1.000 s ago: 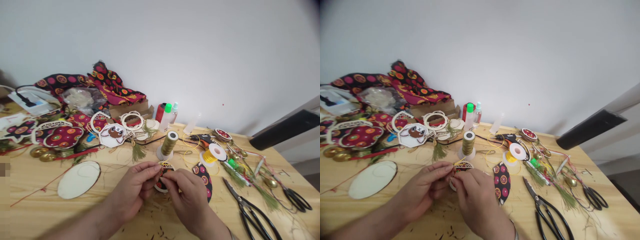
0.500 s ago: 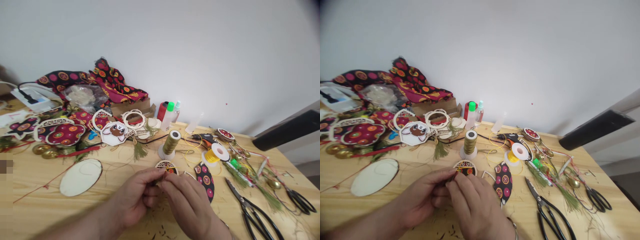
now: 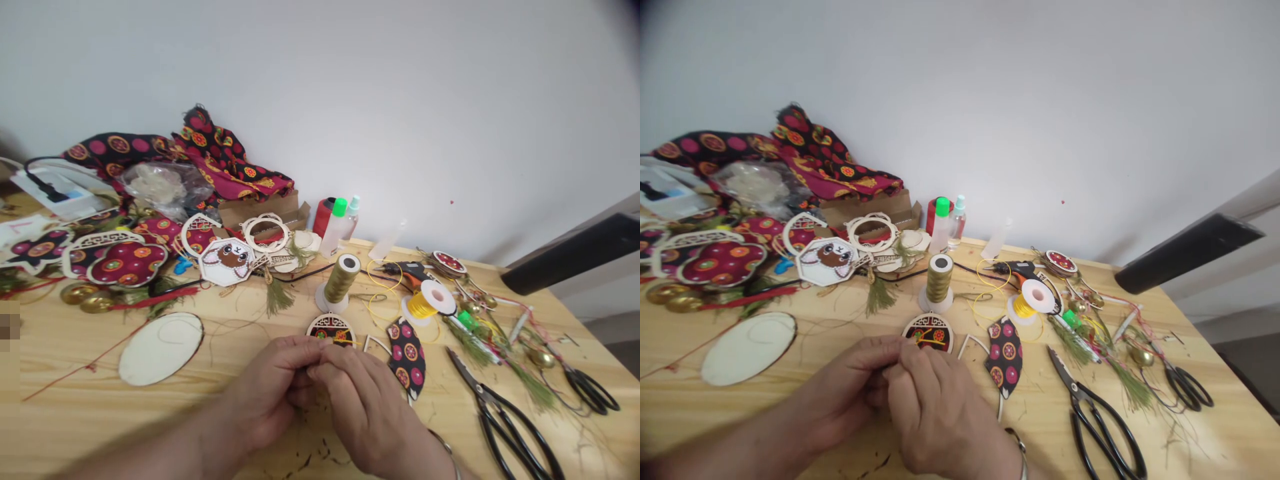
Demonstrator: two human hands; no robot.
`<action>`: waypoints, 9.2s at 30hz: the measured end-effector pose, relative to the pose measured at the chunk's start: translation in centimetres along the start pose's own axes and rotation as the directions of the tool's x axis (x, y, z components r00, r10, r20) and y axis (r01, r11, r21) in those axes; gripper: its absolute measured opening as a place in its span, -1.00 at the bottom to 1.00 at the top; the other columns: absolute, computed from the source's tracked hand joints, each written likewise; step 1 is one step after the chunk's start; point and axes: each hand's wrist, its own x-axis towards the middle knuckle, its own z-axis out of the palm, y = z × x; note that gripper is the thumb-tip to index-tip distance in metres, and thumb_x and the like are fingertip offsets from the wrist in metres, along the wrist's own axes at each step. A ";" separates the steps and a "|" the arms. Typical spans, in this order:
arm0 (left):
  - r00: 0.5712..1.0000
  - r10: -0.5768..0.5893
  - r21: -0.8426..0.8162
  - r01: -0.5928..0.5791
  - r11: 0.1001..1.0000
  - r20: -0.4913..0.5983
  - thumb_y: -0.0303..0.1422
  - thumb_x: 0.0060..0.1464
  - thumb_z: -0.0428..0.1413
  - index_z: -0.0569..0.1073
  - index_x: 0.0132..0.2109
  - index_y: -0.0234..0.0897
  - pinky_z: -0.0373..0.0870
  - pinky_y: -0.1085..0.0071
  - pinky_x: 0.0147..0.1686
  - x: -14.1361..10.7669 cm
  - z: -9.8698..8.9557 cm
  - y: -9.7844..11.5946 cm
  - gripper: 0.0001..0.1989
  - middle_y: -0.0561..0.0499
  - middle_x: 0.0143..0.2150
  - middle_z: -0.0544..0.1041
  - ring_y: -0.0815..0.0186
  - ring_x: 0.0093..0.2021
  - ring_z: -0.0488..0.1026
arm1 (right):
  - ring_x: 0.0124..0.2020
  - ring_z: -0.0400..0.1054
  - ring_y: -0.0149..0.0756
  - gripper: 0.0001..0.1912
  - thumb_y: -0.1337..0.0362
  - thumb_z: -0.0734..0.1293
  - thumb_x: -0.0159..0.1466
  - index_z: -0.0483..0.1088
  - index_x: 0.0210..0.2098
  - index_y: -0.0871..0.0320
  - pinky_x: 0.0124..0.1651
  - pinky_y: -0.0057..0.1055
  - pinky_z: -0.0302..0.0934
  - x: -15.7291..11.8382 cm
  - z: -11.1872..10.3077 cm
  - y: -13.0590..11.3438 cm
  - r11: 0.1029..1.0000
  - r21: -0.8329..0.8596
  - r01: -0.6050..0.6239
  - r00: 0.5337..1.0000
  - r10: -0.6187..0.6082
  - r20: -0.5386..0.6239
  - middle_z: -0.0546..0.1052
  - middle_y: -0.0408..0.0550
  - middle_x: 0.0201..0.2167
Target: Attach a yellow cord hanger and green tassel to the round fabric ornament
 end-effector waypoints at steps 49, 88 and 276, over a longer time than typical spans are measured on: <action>0.914 0.396 0.543 -0.378 0.750 0.089 -0.24 0.01 0.21 0.62 -0.29 -0.28 -0.08 0.48 -0.61 -1.2 0.0 0.4 -0.79 0.11 -0.61 0.31 0.49 -0.61 0.01 | -0.50 0.37 -0.41 -0.83 0.18 0.48 0.04 0.52 -0.43 0.15 -0.37 -0.45 0.28 0.9 0.8 2.8 -0.155 0.828 -0.539 0.548 0.682 0.484 0.51 -0.15 -0.51; 0.863 0.505 0.530 -0.435 0.728 0.015 -0.37 -0.02 0.20 0.58 -0.46 -0.31 0.21 0.53 -0.54 -0.8 0.2 1.1 -0.87 0.04 -0.56 0.50 0.44 -0.57 0.29 | -0.75 0.04 -0.60 -0.72 0.13 0.46 -0.01 0.40 -0.59 0.22 -0.70 -0.60 -0.12 1.4 1.0 2.4 -0.267 0.697 -0.665 0.438 0.617 0.654 0.35 -0.25 -0.77; 0.950 0.311 0.407 -0.281 0.869 -0.008 -0.27 -0.03 0.22 0.55 -0.39 -0.33 -0.21 0.50 -0.65 -0.6 0.2 0.5 -0.82 0.21 -0.69 0.17 0.53 -0.66 -0.05 | -0.72 -0.07 -0.59 -0.69 0.12 0.41 0.09 0.31 -0.57 0.20 -0.64 -0.55 -0.22 1.2 0.6 2.6 -0.265 0.738 -0.621 0.424 0.677 0.601 0.23 -0.32 -0.79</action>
